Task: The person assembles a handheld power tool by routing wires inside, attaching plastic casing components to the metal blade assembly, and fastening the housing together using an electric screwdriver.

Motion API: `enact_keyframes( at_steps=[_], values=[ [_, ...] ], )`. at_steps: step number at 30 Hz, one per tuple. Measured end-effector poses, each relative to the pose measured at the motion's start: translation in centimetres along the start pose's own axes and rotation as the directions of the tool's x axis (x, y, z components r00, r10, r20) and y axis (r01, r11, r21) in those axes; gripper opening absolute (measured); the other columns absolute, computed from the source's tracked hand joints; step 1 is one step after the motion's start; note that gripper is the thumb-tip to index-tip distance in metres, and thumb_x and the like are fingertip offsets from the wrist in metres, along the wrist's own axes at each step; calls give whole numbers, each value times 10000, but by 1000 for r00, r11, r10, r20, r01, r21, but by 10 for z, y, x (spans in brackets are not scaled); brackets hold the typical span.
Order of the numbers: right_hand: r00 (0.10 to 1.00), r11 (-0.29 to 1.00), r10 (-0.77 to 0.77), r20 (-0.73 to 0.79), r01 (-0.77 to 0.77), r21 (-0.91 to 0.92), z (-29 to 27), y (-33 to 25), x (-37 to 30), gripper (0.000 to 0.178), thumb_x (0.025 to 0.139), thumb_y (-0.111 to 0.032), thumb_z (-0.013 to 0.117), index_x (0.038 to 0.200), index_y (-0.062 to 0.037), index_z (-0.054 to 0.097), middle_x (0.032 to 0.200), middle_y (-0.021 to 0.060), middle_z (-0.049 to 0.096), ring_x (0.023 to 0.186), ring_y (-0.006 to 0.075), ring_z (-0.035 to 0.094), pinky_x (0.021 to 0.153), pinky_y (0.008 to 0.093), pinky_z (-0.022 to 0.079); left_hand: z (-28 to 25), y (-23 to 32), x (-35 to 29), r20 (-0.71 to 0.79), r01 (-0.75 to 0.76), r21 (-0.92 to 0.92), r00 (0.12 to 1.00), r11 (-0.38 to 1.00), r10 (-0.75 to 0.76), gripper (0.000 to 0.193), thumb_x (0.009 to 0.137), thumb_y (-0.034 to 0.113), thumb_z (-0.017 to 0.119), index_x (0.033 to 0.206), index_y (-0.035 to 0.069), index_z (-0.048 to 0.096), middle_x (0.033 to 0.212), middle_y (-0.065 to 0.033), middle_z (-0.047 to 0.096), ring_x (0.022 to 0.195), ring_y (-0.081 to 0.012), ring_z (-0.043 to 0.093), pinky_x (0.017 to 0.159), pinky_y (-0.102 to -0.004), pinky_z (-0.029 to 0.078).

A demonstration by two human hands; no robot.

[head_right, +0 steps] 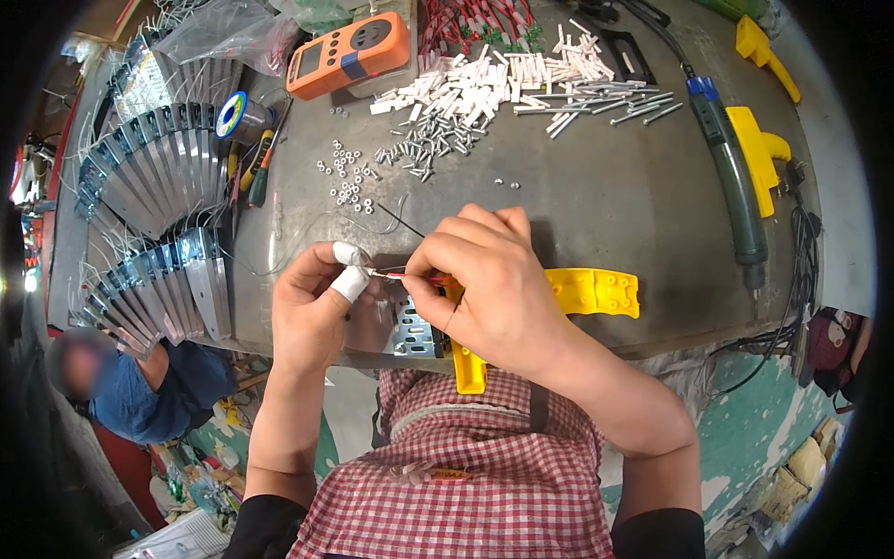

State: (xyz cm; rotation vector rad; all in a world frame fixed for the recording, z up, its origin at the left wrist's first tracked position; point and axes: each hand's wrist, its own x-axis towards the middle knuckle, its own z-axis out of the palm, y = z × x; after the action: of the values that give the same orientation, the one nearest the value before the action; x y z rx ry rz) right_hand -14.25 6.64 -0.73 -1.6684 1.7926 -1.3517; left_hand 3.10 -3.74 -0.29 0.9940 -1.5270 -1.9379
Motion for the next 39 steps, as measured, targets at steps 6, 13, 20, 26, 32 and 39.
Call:
enact_keyframes(
  at_steps=[6,13,20,26,32,39],
  values=[
    [1000,1000,1,11,0,-16,0,1,1,105,739,-107,695,739,-90,591,724,1,560,736,191,524,748,342,329,-1,-3,0,33,-11,-42,999,999,12,174,861,-24,612,1032,-23,587,905,-81,649,827,-149,644,748,-279,517],
    [998,997,-47,52,49,-53,-2,5,6,118,759,-172,714,786,-90,634,741,4,571,771,202,533,768,344,330,10,-4,5,202,-480,524,873,704,444,220,735,-27,712,930,37,632,924,-95,651,848,-234,654,747,-309,516],
    [993,996,-35,112,43,-74,-18,10,3,124,770,-184,711,840,-90,672,783,-3,592,815,190,546,792,335,338,17,9,14,419,-675,537,734,506,535,274,675,-35,718,924,47,642,870,-82,639,824,-265,609,745,-348,490],
    [979,999,29,204,-24,-24,-16,-6,7,160,796,-229,696,869,-88,681,851,6,600,858,185,548,808,330,335,-5,12,10,501,-747,638,587,187,635,310,623,-75,699,914,29,673,798,-82,623,737,-240,602,623,-322,477],
    [980,998,30,199,-39,46,-10,-1,6,158,835,-242,661,839,-86,681,792,11,579,842,188,550,809,345,330,2,24,4,482,-677,721,644,149,594,215,632,2,729,821,42,634,795,-68,613,736,-249,578,692,-334,423],
    [983,995,10,185,-28,93,-10,0,7,141,827,-230,670,820,-90,686,778,6,580,828,188,546,814,352,323,3,23,10,506,-707,698,599,114,621,258,654,38,715,888,78,615,920,-28,611,860,-245,553,800,-368,380]
  ],
)
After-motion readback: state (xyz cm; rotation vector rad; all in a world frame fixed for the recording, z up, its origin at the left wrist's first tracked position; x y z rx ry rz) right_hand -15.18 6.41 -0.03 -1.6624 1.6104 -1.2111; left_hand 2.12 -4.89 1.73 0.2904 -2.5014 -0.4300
